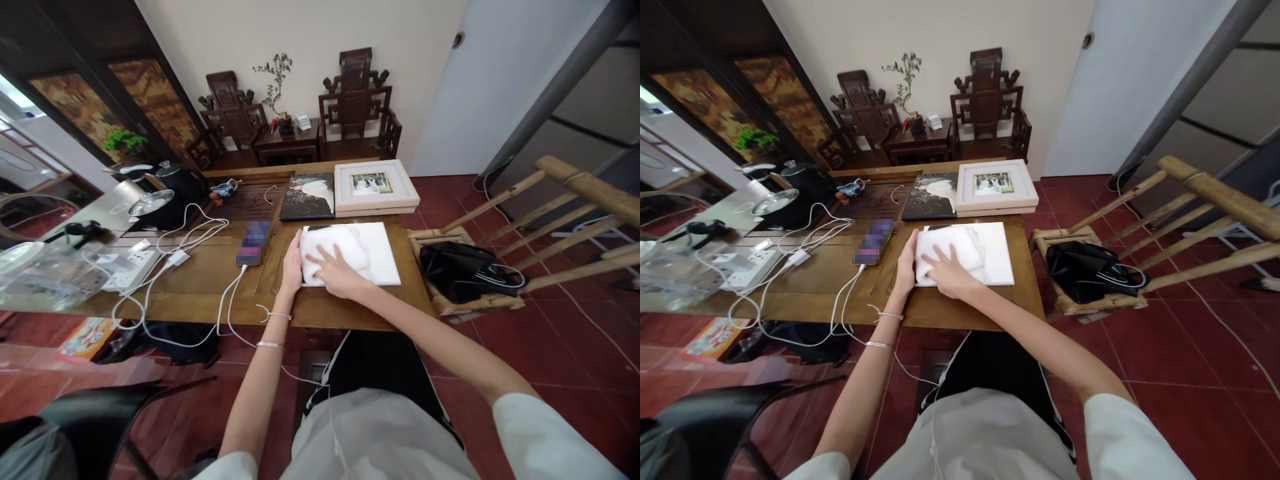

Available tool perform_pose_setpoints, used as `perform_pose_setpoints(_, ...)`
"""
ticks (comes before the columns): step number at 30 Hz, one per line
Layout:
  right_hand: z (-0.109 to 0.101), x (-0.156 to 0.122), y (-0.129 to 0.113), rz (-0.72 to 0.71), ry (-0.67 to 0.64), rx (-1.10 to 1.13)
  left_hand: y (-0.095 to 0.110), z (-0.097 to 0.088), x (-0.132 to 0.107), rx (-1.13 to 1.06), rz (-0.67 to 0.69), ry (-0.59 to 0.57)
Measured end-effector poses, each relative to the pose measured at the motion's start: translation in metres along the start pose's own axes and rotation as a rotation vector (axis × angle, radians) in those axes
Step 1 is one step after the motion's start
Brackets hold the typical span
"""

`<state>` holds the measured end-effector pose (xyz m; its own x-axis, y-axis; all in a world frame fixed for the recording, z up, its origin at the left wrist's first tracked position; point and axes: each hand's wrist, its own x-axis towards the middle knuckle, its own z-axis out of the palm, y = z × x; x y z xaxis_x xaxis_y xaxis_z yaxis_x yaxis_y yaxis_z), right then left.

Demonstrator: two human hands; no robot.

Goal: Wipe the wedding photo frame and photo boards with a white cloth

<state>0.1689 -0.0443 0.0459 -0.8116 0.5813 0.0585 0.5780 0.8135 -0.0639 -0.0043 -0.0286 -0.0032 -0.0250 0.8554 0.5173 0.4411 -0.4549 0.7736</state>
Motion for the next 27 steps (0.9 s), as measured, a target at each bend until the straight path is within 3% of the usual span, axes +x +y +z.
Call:
perform_pose_setpoints(3, -0.007, -0.027, -0.012, -0.107, -0.039, 0.052, -0.003, 0.002, 0.0, 0.042, -0.007, -0.024)
perform_pose_setpoints(6, -0.018, -0.055, -0.012, -0.121, -0.072, 0.12, -0.003, 0.005, 0.0, 0.072, -0.027, -0.125)
perform_pose_setpoints(9, -0.028, -0.074, 0.0, -0.03, -0.107, 0.189, -0.006, 0.008, 0.001, 0.104, -0.025, -0.226)
perform_pose_setpoints(12, -0.032, -0.075, 0.025, 0.124, -0.104, 0.191, -0.014, 0.01, 0.002, 0.145, -0.002, -0.253)
perform_pose_setpoints(15, -0.03, -0.058, 0.054, 0.254, -0.008, 0.154, -0.024, 0.011, 0.004, 0.173, 0.04, -0.262)
perform_pose_setpoints(19, -0.029, -0.008, 0.078, 0.316, 0.099, 0.255, -0.03, 0.01, 0.004, 0.19, 0.069, -0.273)
perform_pose_setpoints(24, -0.032, 0.061, 0.071, 0.261, 0.12, 0.347, -0.032, 0.008, 0.004, 0.217, 0.062, -0.256)
perform_pose_setpoints(27, -0.032, 0.081, 0.063, 0.246, 0.118, 0.346, -0.033, 0.008, 0.004, 0.223, 0.035, -0.251)
